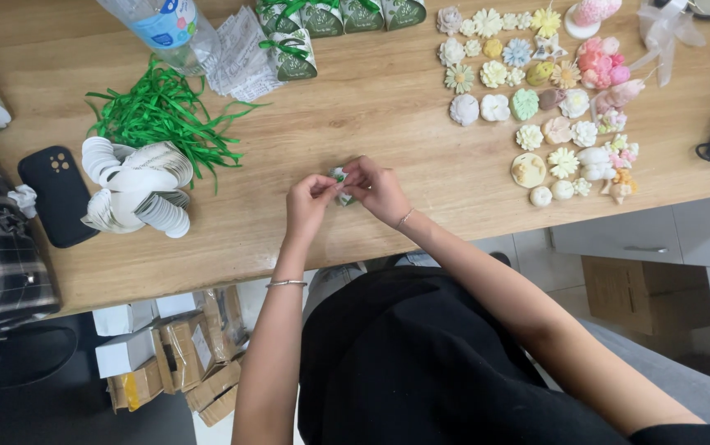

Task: Packaging decorative flower-shaped candles into small gift boxes and tying them with green ribbons.

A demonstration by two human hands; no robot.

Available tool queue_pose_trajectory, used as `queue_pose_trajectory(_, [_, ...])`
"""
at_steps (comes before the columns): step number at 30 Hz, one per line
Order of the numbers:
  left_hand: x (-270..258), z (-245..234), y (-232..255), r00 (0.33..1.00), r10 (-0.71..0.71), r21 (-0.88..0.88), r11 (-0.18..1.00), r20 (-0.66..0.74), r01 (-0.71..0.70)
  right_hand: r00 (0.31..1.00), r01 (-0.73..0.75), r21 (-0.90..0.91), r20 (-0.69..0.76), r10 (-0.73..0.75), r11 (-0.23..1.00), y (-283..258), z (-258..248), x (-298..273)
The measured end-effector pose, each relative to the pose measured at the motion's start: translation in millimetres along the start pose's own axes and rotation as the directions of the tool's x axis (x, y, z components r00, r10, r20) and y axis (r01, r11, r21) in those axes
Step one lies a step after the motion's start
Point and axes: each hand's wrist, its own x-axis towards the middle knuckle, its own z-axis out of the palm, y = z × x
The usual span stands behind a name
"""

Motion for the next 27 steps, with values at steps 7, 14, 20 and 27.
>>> queue_pose_trajectory(7, [5,-11,-19,0.908,-0.366,-0.293,0.862,0.205,0.414,0.985,0.155,-0.08,0.092,-0.148,0.985,-16,-8,-6])
queue_pose_trajectory(14, [-1,-10,1,0.917,-0.324,-0.052,0.937,0.233,0.345,0.875,0.483,-0.449,0.205,-0.439,0.752,-10,-12,-12])
queue_pose_trajectory(20, [-31,-6,59,0.962,0.271,0.482,0.838,0.038,-0.255,0.905,0.425,-0.549,0.227,-0.361,0.72,-20,-14,-11])
queue_pose_trajectory(27, [-34,3,48,0.905,0.409,0.609,0.69,0.119,-0.392,0.95,0.295,-0.557,0.085,-0.299,0.777,-32,-21,-10])
